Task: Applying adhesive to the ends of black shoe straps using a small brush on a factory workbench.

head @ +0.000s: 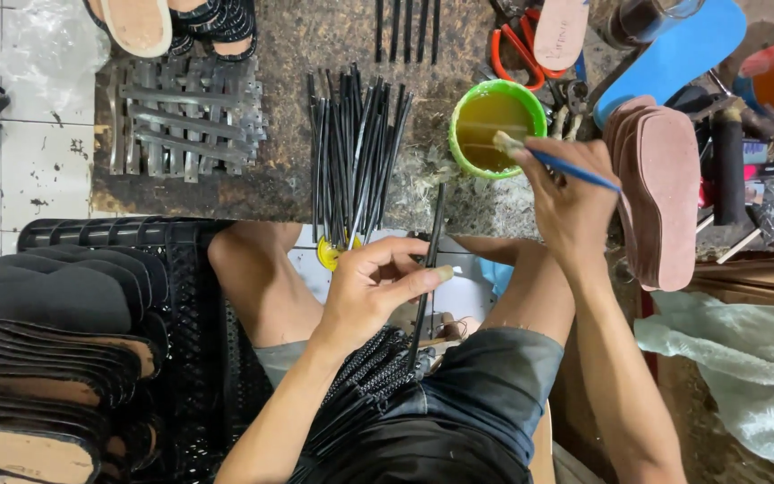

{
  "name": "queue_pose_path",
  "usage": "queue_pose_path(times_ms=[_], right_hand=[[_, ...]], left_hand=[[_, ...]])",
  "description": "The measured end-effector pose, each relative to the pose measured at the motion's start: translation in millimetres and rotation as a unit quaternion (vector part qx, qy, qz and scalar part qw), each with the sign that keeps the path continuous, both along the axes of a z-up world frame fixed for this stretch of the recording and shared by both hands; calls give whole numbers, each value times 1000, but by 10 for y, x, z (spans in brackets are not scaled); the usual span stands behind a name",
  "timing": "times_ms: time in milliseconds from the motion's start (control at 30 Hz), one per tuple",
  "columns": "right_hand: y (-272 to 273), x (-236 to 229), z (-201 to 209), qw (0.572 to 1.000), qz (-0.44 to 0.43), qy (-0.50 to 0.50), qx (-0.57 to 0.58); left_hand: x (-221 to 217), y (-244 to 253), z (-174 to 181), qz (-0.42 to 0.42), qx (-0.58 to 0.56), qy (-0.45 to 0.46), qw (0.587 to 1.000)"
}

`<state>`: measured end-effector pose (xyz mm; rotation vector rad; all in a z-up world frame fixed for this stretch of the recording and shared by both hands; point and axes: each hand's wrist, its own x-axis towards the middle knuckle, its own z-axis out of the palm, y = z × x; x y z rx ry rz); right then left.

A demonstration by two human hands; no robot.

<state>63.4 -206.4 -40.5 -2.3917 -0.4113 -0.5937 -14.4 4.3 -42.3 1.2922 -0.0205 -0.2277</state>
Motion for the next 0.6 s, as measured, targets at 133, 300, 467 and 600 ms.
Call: queue_pose_path(times_ms=[133, 300, 467, 600], right_hand=[[-23, 101, -148, 998, 34, 11, -44], [-25, -60, -168, 996, -25, 20, 78], [-45, -243, -211, 968, -76, 73, 227], [-180, -322, -423, 951, -107, 35, 289]], left_hand=[[-15, -6, 27, 3, 26, 1, 1000], [-21, 25, 49, 7, 60, -12, 998], [-35, 58, 58, -13, 115, -28, 993], [-37, 51, 76, -27, 138, -9, 990]])
